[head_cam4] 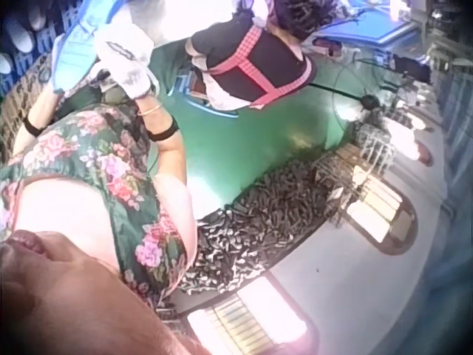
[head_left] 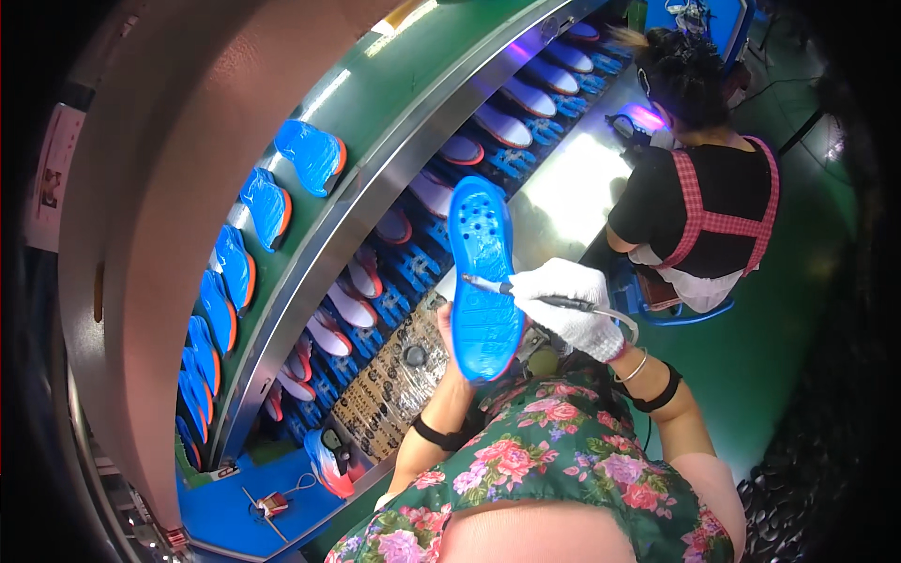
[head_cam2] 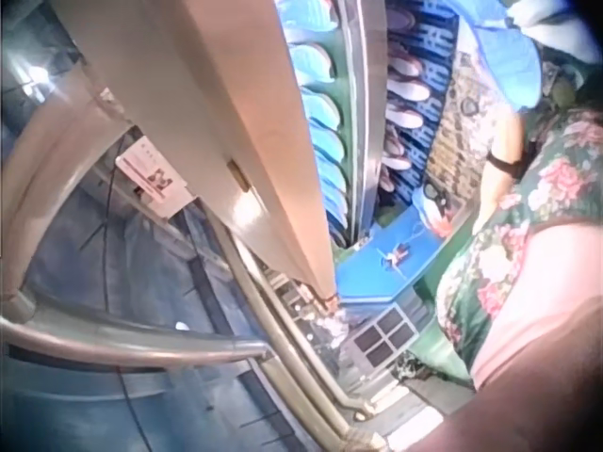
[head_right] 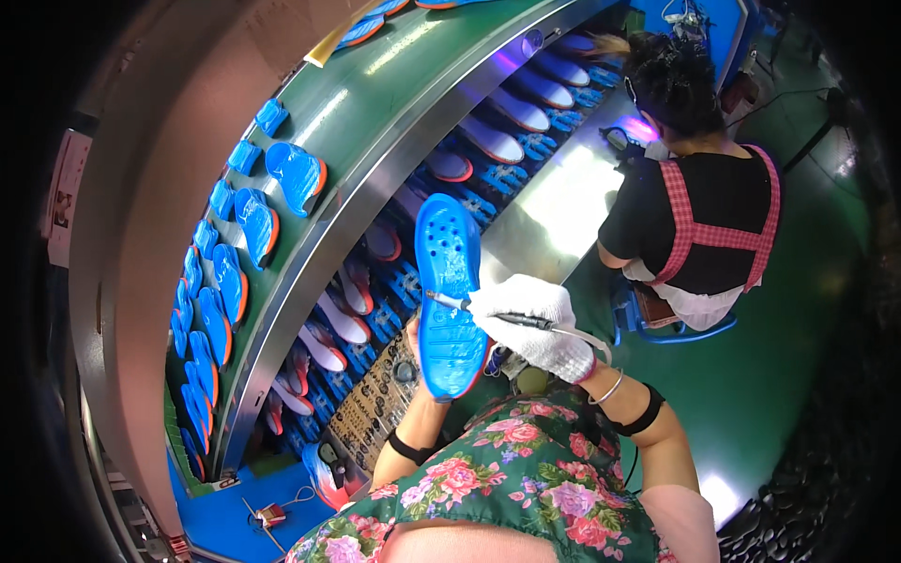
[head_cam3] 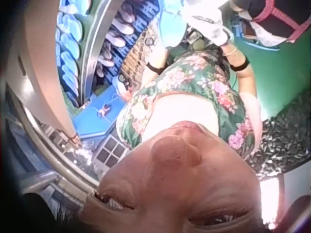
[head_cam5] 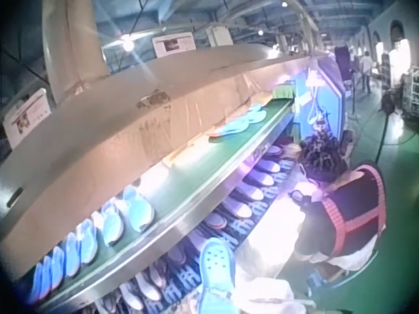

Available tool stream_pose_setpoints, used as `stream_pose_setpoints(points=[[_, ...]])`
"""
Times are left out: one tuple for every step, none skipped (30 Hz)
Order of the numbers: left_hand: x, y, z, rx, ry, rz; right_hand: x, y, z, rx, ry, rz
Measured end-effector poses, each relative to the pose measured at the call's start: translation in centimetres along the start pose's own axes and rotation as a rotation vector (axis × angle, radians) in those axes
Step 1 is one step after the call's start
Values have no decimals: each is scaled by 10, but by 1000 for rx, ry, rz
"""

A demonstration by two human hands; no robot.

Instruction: Applying glue or primer to blue shoe soles using a handheld brush.

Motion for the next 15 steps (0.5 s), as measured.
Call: stream_pose_setpoints(points=[[0, 0, 4, 92, -36, 11, -2, -1, 2, 11, -41, -25], [1, 7, 7, -48, -106, 40, 0, 0, 5, -6, 36, -72], [4, 11, 9, -111, -134, 63, 0, 1, 7, -8, 84, -104], [3, 11, 12, -23, -136, -49, -2, 1, 9, 7, 82, -161], [6, 11, 13, 36, -139, -5, -2, 2, 11, 25, 151, -253], [7, 10, 15, 95, -120, -63, -2, 2, 13, 51, 221, -249], [8, 12, 14, 32, -151, -95, -2, 4, 14, 89, 268, -270], [10, 9, 15, 119, -111, -102, -6, 1, 17, 169, 195, -313], [11, 11, 14, 16, -125, -51, -9, 1, 20, 217, 143, -352], [12, 10, 14, -29, -141, 31, -10, 0, 25, 266, 92, -392], [12, 11, 13, -87, -137, 1, -5, 3, 30, 110, 192, -304], [15, 6, 13, -3, -98, 8, -4, 4, 36, 48, 151, -239], [15, 4, 13, 40, -80, 11, 1, 5, 40, 25, 283, -344], [16, 2, 12, 82, -62, 15, 4, 1, 46, 28, 354, -456], [14, 6, 11, -109, -112, 258, 9, -2, 49, 2, 417, -446]])
Point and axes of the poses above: each hand's wrist, its own z-axis towards the middle knuckle, its own y-axis out of the back of the hand, x = y × z, the point moved 3 cm from there along z, towards the middle knuckle, and after that the axes turned 1 degree about y, right-handed, at the moved point
